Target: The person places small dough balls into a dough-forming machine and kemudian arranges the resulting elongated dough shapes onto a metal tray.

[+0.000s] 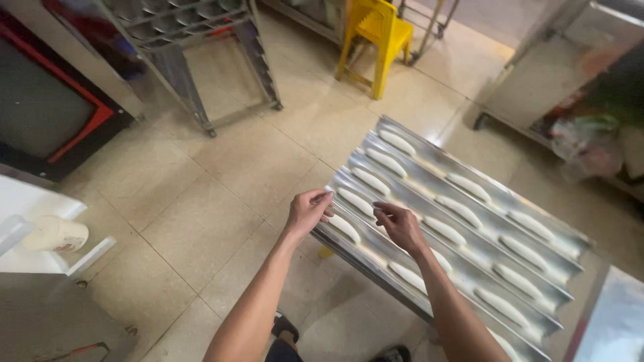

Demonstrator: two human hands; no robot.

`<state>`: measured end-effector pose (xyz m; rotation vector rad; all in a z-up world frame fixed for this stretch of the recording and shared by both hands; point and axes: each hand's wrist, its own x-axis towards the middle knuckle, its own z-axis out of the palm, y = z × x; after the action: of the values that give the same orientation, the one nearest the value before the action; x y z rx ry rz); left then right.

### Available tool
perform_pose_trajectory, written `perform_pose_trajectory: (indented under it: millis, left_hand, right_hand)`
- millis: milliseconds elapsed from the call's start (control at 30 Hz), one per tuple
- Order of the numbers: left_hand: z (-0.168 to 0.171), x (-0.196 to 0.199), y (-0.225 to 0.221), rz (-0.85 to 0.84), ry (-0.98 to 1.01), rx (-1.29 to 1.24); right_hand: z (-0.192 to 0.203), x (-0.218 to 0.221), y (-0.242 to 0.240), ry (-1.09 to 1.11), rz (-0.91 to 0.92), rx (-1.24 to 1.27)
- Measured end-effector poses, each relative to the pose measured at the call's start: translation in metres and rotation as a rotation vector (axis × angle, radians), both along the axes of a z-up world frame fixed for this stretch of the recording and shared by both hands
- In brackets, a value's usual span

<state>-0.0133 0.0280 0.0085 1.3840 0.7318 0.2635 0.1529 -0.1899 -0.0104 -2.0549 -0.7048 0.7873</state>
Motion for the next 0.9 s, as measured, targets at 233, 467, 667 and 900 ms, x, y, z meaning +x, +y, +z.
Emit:
perform_pose_trajectory:
  millis: [233,467,667,900]
  left_hand:
    - [0.034,-0.103,0.194,0.372,-0.194,-0.067]
    - [0.072,-0.161,0.358,0.558,-0.225,-0.113]
    - [0.054,-0.141,0.459,0.597,-0.151,-0.175]
    - [0.062,-0.047,0.640,0.512,-0.217,0.215]
  right_hand:
    - [0.032,-0.059,0.278,0.187,0.146,0.191]
    - [0.060,-0.087,0.491,0.465,0.139,0.319]
    - [0.015,-0.038,0.641,0.686,0.023,0.362]
    - [-0.070,0.052,0.817,0.870,-0.157,0.339]
